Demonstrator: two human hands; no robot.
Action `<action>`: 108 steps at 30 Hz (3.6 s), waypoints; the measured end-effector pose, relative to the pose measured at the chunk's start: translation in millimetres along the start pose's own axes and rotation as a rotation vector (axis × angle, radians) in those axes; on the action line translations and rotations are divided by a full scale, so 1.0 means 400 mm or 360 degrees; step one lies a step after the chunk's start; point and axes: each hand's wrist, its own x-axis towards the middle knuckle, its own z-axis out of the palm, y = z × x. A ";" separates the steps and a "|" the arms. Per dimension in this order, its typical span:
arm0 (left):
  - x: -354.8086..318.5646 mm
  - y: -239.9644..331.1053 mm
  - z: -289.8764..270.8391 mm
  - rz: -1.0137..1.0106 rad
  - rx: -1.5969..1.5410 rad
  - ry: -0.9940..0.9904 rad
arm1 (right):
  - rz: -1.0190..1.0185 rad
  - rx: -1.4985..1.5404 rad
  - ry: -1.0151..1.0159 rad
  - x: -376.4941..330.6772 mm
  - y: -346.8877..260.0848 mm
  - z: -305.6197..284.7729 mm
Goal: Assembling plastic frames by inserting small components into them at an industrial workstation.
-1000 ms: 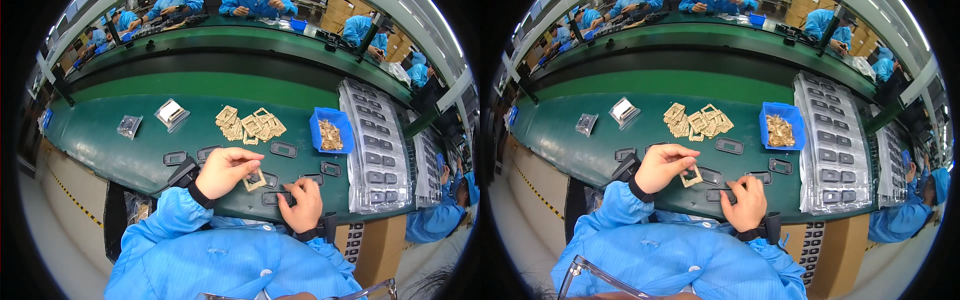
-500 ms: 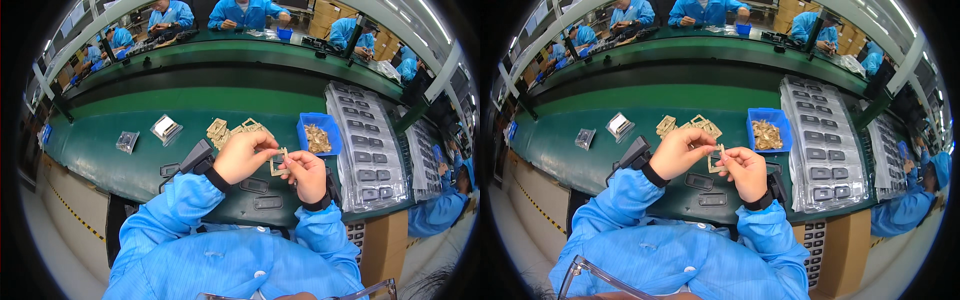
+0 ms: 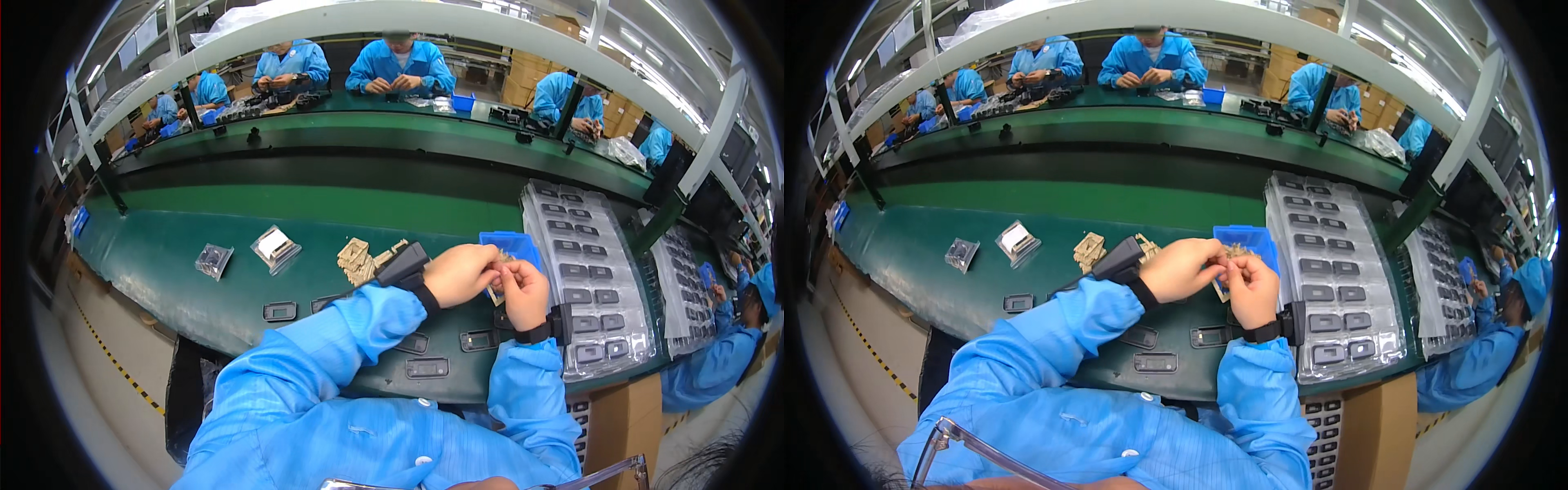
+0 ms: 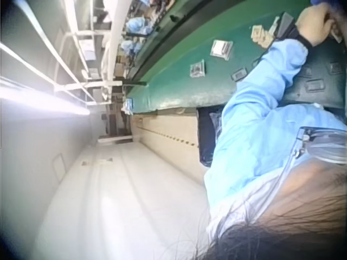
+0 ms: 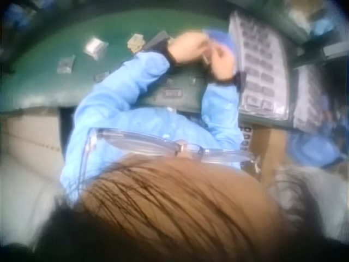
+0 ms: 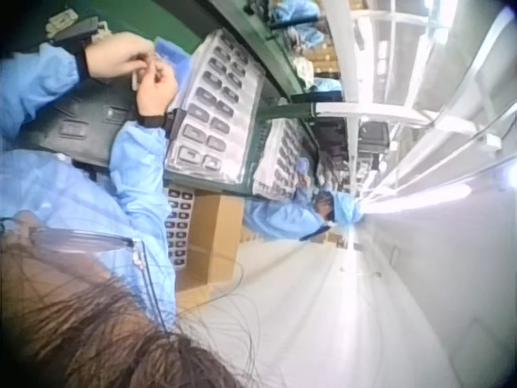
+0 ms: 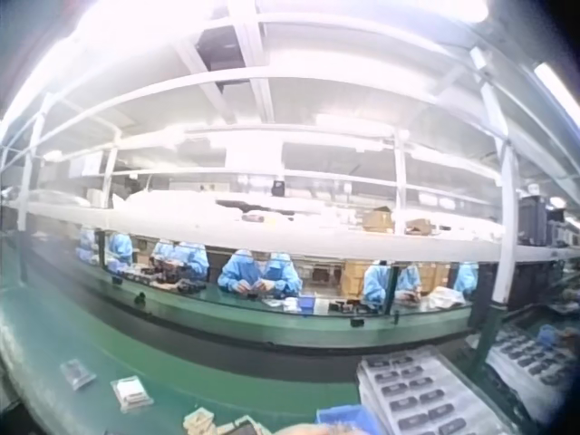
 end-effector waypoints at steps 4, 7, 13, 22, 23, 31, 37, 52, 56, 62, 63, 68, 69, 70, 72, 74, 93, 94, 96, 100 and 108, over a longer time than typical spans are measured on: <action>0.022 0.008 0.046 0.0033 0.0229 0.0051 | 0.0010 0.0080 0.0183 -0.023 0.030 -0.014; 0.026 0.008 0.075 -0.0029 0.0340 -0.0006 | 0.0071 0.0035 0.0229 -0.032 0.050 -0.024; 0.027 0.003 0.094 0.0111 0.0615 -0.0028 | 0.0352 0.0350 0.0169 -0.034 0.043 -0.022; 0.054 -0.034 0.114 -0.0028 -0.0074 0.0268 | 0.0390 0.0092 0.0467 -0.014 0.040 -0.042; 0.063 -0.031 0.107 -0.0158 -0.0038 0.0451 | 0.0401 0.0087 0.0485 -0.015 0.038 -0.041; 0.042 -0.051 0.119 0.0188 0.0300 0.0211 | 0.0357 0.0177 0.0551 -0.016 0.037 -0.031; 0.035 -0.058 0.111 0.0059 0.0384 0.0067 | 0.0291 0.0212 0.0368 -0.018 0.050 -0.042; 0.022 -0.032 0.106 0.0071 0.0338 0.0264 | 0.0083 0.0534 0.0205 -0.024 0.066 -0.021; 0.024 -0.020 0.105 0.0013 0.0078 0.0259 | 0.0095 0.0636 0.0017 -0.030 0.048 -0.014; 0.022 0.004 0.115 -0.0034 0.0067 0.0265 | 0.0095 0.0750 0.0119 -0.021 0.061 -0.023; 0.021 0.006 0.116 -0.0047 0.0155 0.0318 | 0.0098 0.0748 0.0121 -0.020 0.066 -0.026; 0.032 -0.052 0.130 -0.0031 0.0500 0.0417 | -0.0011 0.0363 0.0580 -0.020 0.054 -0.023; 0.032 -0.062 0.127 -0.0110 0.0480 0.0342 | 0.0000 0.0304 0.0633 -0.019 0.056 -0.028; 0.035 -0.066 0.120 -0.0080 0.0517 0.0339 | -0.0009 0.0365 0.0706 -0.018 0.041 -0.021; 0.034 -0.078 0.111 -0.0079 0.0423 0.0292 | 0.0024 0.0330 0.0692 -0.014 0.038 -0.022; 0.031 -0.072 0.106 -0.0095 0.0413 0.0289 | 0.0052 0.0288 0.0663 -0.017 0.053 -0.025; -0.296 0.065 -0.058 -0.1096 -0.1332 0.0070 | -0.0553 -0.0640 -0.0196 -0.195 -0.104 0.100; -0.323 0.068 -0.064 -0.1099 -0.1353 0.0037 | -0.0480 -0.0592 -0.0253 -0.207 -0.108 0.103; -0.362 0.098 -0.089 -0.1192 -0.1235 -0.0005 | -0.0493 -0.0631 -0.0342 -0.221 -0.118 0.099; -0.415 0.129 -0.149 -0.0936 -0.0302 -0.0091 | -0.0256 -0.0714 -0.0580 -0.251 -0.114 0.067; -0.503 0.085 -0.079 -0.0370 0.0220 -0.0167 | -0.0166 -0.0843 -0.0807 -0.265 -0.078 0.110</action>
